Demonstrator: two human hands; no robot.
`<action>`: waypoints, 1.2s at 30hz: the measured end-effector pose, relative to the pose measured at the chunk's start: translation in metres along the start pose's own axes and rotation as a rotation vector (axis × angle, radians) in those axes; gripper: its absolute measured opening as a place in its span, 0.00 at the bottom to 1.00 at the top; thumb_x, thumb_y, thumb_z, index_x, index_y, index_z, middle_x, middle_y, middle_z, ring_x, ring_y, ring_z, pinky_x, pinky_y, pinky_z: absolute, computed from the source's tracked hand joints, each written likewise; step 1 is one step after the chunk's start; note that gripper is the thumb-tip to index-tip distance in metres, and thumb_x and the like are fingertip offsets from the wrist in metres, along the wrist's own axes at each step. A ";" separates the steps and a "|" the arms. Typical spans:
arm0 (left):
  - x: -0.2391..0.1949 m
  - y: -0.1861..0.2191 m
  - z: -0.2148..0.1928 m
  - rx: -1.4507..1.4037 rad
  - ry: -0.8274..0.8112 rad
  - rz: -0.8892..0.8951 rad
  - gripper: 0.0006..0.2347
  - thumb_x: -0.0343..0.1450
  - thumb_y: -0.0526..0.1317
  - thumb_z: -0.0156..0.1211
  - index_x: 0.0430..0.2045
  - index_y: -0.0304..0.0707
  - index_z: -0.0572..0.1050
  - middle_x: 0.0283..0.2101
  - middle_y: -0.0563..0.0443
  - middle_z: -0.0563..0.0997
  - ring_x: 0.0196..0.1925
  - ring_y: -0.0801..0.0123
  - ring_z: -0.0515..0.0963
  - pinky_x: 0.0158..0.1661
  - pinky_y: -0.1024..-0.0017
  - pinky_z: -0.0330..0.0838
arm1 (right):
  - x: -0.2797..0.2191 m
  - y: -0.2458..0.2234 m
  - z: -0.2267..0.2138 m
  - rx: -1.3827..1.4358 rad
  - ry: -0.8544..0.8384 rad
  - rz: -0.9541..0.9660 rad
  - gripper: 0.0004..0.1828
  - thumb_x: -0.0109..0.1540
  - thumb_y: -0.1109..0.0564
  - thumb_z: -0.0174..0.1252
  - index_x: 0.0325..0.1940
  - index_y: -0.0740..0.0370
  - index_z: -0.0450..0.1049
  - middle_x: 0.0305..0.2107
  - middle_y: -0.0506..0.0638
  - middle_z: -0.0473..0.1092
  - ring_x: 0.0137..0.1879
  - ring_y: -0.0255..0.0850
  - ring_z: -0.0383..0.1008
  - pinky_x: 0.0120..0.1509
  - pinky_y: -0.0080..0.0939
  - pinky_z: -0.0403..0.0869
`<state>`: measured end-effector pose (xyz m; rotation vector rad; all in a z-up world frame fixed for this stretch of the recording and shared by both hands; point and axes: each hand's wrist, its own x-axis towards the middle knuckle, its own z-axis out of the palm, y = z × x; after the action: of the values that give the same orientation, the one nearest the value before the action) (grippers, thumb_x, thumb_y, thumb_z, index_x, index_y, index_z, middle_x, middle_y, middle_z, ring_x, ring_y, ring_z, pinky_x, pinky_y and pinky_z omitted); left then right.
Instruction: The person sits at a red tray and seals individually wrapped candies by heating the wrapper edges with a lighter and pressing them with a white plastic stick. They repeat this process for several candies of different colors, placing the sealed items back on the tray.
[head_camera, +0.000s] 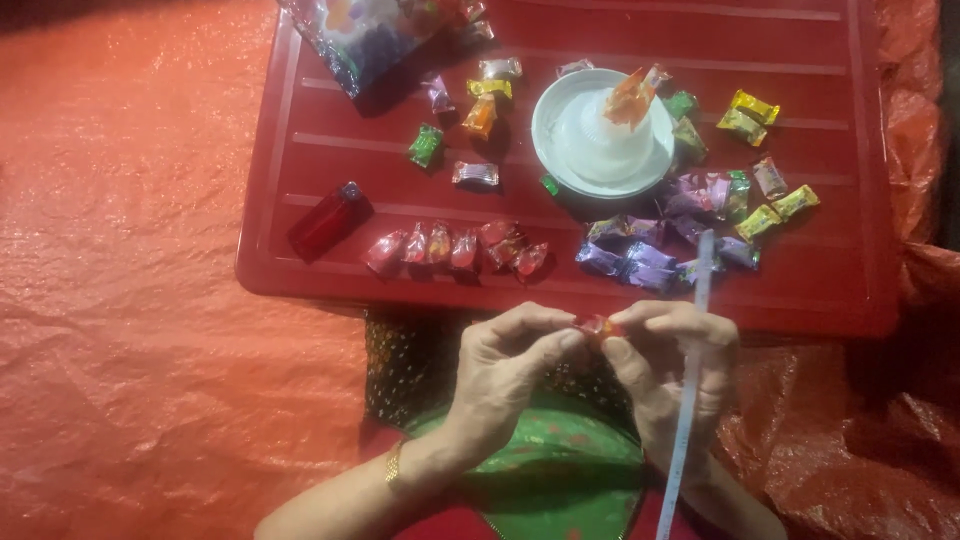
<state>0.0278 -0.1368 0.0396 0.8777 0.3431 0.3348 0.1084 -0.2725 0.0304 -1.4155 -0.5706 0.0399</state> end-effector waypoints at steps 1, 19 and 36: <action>0.000 0.000 -0.002 0.015 0.015 0.004 0.07 0.70 0.32 0.67 0.39 0.30 0.81 0.36 0.41 0.86 0.35 0.67 0.85 0.39 0.75 0.83 | 0.001 -0.003 0.000 0.004 -0.050 0.025 0.19 0.61 0.69 0.62 0.50 0.57 0.64 0.43 0.58 0.72 0.48 0.43 0.78 0.53 0.35 0.83; 0.003 -0.005 -0.011 0.298 -0.058 0.139 0.03 0.74 0.34 0.61 0.39 0.36 0.76 0.44 0.48 0.79 0.43 0.70 0.82 0.48 0.74 0.81 | 0.007 0.007 0.002 -0.236 -0.186 -0.241 0.17 0.60 0.71 0.65 0.44 0.61 0.64 0.34 0.60 0.76 0.42 0.49 0.82 0.51 0.42 0.83; 0.004 0.002 -0.019 0.056 0.140 -0.154 0.08 0.70 0.34 0.66 0.39 0.29 0.78 0.31 0.42 0.83 0.29 0.65 0.83 0.31 0.69 0.85 | 0.007 0.009 -0.024 -0.045 -0.198 -0.021 0.27 0.70 0.34 0.54 0.59 0.58 0.74 0.32 0.46 0.75 0.35 0.32 0.74 0.41 0.30 0.75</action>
<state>0.0233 -0.1208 0.0299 0.8790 0.5486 0.2454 0.1267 -0.2901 0.0232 -1.4586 -0.7534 0.1528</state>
